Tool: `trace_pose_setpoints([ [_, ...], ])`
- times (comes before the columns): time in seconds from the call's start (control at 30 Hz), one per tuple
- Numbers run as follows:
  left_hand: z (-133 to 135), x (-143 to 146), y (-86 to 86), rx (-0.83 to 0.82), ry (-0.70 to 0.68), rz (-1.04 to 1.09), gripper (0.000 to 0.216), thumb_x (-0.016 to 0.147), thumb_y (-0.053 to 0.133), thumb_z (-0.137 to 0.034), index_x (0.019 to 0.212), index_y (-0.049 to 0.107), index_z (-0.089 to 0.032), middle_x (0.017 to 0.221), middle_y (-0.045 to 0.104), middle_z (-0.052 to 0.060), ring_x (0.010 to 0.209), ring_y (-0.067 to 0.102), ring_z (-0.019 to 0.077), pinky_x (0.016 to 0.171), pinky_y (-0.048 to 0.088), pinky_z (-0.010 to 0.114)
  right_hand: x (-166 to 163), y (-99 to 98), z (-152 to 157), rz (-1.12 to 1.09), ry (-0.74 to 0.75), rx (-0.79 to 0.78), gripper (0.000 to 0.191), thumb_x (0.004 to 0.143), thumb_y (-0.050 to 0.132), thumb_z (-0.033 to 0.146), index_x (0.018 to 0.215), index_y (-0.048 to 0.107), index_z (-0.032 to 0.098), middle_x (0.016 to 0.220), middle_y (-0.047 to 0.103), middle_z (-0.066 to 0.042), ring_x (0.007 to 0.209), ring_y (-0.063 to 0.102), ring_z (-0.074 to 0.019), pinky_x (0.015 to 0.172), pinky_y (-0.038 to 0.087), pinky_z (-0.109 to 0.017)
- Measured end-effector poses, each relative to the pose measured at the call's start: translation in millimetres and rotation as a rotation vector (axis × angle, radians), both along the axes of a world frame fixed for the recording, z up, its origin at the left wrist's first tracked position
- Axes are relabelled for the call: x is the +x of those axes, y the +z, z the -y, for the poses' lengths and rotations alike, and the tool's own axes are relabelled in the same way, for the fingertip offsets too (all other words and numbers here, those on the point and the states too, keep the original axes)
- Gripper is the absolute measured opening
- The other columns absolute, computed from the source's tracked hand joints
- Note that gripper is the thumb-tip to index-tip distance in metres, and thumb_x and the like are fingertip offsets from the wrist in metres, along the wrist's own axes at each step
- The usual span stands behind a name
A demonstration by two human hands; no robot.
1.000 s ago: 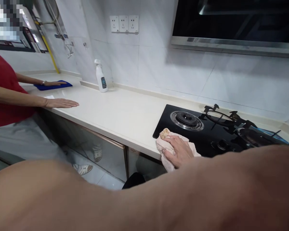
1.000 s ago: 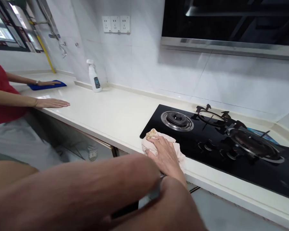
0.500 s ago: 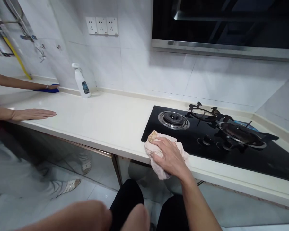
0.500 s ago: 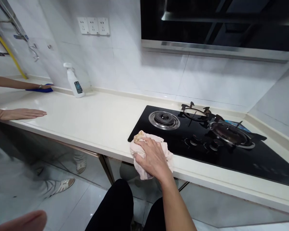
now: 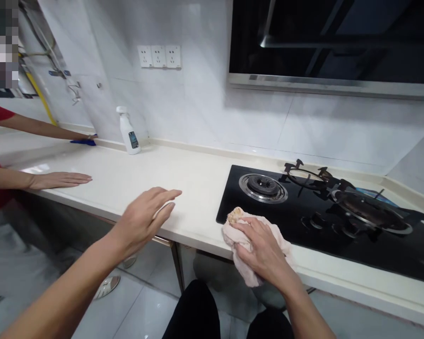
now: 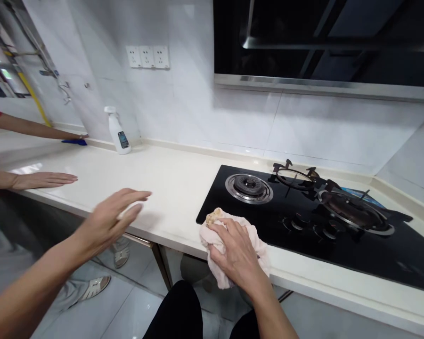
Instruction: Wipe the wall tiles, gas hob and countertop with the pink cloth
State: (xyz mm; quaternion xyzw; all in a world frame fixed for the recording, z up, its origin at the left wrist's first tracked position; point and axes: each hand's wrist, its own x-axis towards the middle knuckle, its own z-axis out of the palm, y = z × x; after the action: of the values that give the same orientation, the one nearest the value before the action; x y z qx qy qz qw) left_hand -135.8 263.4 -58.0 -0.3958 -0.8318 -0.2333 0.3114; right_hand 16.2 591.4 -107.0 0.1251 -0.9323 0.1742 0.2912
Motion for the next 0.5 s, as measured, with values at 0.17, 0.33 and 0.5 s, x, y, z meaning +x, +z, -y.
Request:
trace_pose_setpoints([
  [0.17, -3, -73, -24.0, -0.098, 0.125, 0.095, 0.045, 0.101, 0.040, -0.048, 0.125, 0.070, -0.024, 0.131, 0.066, 0.015, 0.124, 0.060, 0.0340, 0.106, 0.048, 0.053, -4, 6.5, -11, 0.029, 0.126, -0.148, 0.050, 0.087, 0.057, 0.021, 0.136, 0.059, 0.033, 0.141, 0.058, -0.004, 0.130, 0.054, -0.0254, 0.111, 0.046, -0.045],
  [0.33, -3, -95, -47.4, -0.094, 0.210, 0.262, 0.048, 0.099, 0.046, -0.055, 0.133, 0.067, -0.028, 0.144, 0.059, 0.014, 0.139, 0.049, 0.0365, 0.113, 0.042, 0.057, -37, 38.3, -33, -0.170, 0.011, -0.279, 0.036, 0.092, 0.057, 0.035, 0.126, 0.063, 0.026, 0.134, 0.061, -0.008, 0.125, 0.059, -0.0262, 0.109, 0.048, -0.045],
  [0.5, -4, -85, -42.4, -0.029, 0.229, 0.360, 0.053, 0.102, 0.041, -0.060, 0.138, 0.064, -0.029, 0.146, 0.059, 0.012, 0.141, 0.047, 0.0342, 0.117, 0.038, 0.055, -103, 38.9, -47, 0.060, -0.331, 0.074, 0.060, 0.101, 0.044, 0.058, 0.152, 0.049, 0.026, 0.153, 0.048, -0.015, 0.138, 0.048, -0.0372, 0.111, 0.041, -0.062],
])
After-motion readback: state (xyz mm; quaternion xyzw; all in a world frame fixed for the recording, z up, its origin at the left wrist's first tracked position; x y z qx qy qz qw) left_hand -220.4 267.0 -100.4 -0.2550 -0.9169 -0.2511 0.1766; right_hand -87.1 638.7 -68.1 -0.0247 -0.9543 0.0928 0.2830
